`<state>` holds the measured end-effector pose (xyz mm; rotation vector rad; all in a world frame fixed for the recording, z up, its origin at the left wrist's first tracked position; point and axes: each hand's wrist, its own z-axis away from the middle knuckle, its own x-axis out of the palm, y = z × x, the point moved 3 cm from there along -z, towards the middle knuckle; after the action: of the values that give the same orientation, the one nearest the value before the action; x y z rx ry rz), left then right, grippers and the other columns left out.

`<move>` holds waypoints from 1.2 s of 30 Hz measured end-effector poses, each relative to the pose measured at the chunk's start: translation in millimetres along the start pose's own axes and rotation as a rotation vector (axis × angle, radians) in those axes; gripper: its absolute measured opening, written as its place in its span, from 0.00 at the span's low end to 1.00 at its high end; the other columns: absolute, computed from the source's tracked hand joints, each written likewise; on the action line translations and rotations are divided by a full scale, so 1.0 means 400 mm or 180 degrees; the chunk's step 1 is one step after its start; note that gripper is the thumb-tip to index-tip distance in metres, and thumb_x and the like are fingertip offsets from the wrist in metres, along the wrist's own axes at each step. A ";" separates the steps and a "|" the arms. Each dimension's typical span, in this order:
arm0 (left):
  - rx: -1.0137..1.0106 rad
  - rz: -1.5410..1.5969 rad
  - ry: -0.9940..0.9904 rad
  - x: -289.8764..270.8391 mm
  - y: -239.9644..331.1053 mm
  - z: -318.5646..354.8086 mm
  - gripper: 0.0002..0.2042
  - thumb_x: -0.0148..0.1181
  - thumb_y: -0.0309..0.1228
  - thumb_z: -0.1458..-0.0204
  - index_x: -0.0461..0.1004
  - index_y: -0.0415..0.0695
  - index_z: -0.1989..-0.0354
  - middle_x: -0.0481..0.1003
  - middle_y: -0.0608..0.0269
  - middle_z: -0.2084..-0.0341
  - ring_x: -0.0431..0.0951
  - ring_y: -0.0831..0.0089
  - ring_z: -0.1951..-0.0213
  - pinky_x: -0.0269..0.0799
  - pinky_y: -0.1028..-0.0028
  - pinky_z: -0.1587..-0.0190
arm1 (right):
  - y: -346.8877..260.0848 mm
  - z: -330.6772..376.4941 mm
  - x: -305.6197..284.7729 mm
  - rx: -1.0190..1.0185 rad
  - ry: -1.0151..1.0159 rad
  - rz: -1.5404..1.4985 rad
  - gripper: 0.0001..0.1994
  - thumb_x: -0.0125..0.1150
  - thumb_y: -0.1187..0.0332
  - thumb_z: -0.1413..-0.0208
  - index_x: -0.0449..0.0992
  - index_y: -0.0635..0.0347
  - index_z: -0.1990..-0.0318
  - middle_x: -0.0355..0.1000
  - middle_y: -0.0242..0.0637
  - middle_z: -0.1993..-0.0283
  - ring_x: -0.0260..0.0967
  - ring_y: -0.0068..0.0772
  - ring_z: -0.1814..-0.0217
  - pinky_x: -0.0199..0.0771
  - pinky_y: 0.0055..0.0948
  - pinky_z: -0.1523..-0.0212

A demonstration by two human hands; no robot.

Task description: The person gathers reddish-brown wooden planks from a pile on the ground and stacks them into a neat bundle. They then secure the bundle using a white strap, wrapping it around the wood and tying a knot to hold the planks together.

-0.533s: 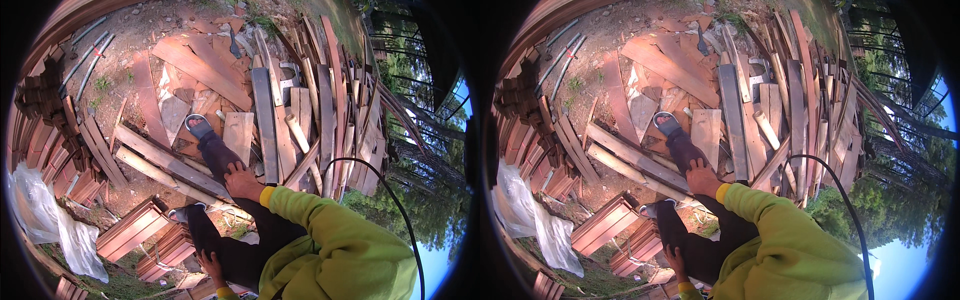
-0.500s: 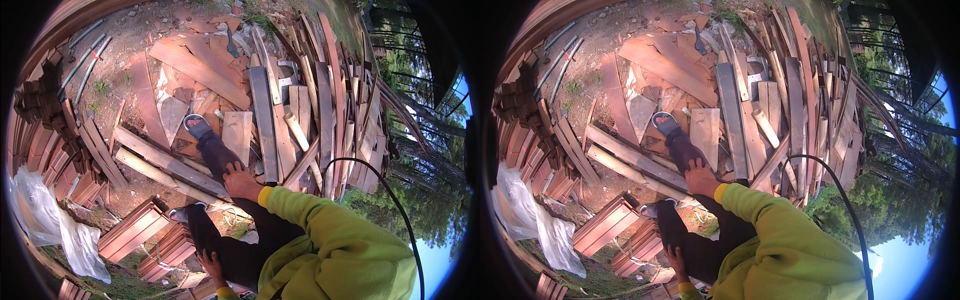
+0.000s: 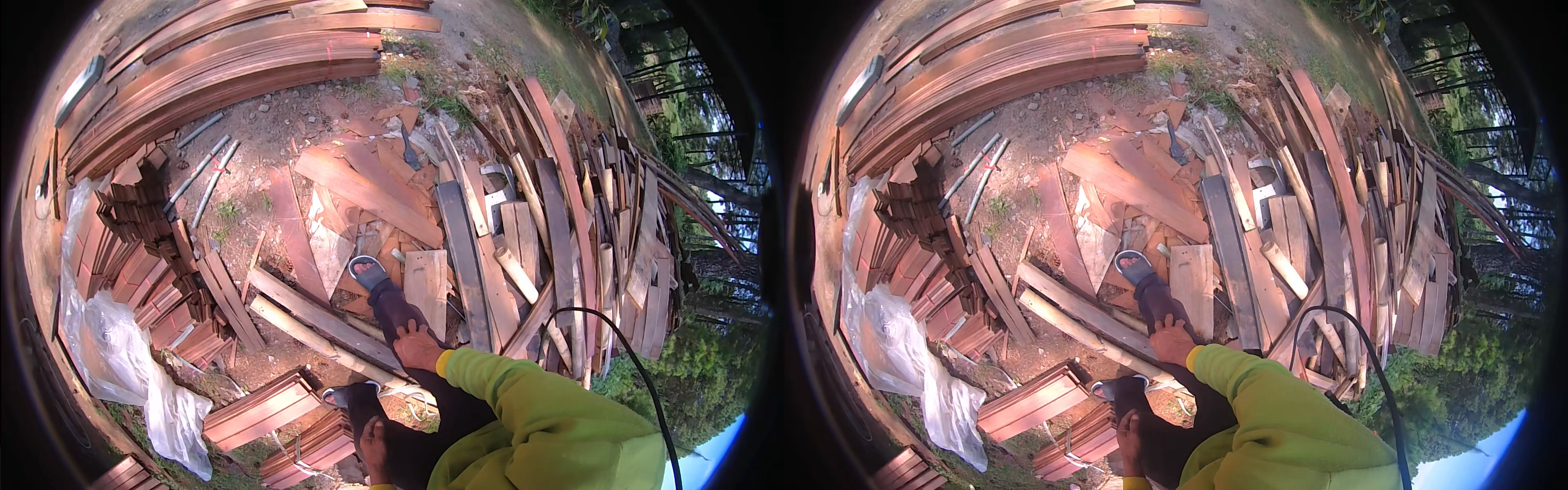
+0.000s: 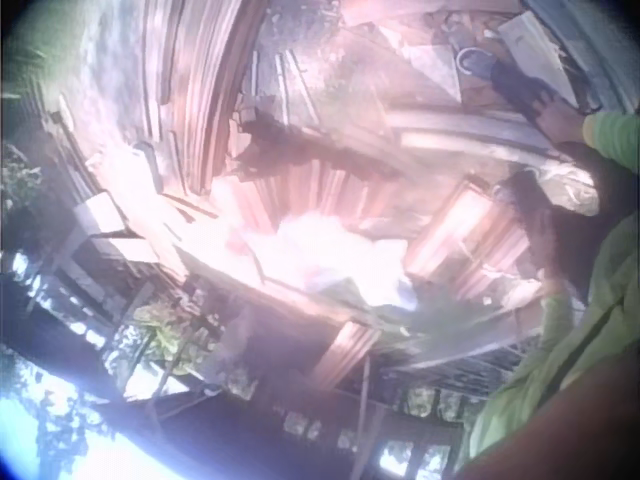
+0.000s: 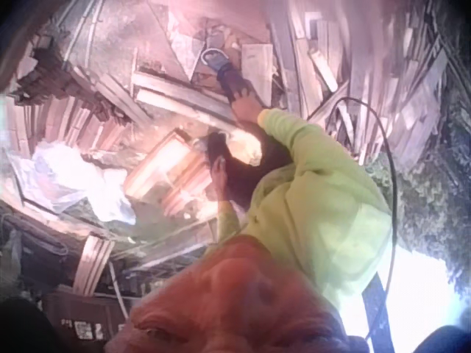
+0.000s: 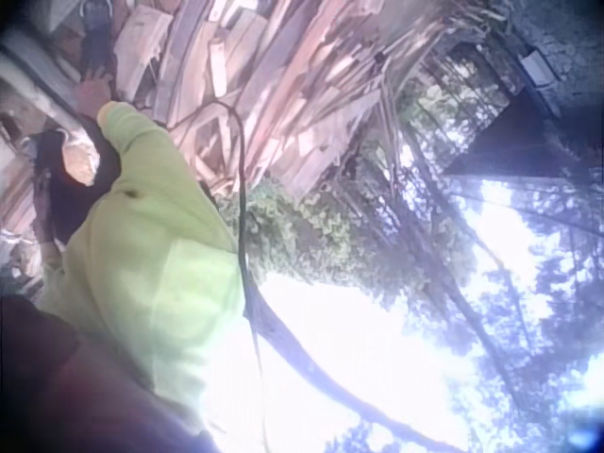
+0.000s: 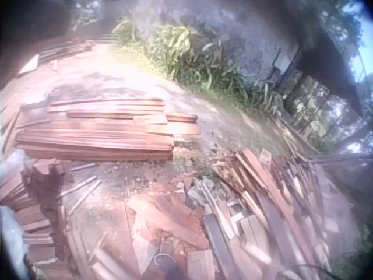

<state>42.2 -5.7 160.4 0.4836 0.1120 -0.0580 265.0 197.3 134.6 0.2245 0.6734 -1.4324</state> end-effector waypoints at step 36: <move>-0.0135 0.5144 0.2223 -0.166 -0.605 0.313 0.16 0.55 0.34 0.41 0.69 0.38 0.49 0.75 0.60 0.64 0.78 0.74 0.64 0.75 0.77 0.60 | -0.667 0.019 0.033 -0.0843 0.0193 0.2859 0.22 0.50 0.57 0.45 0.70 0.63 0.47 0.63 0.61 0.44 0.65 0.61 0.43 0.66 0.48 0.45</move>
<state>-31.8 -276.0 167.1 0.4185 0.3737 1.7019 12.1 141.1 199.3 0.3105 0.6781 -0.4747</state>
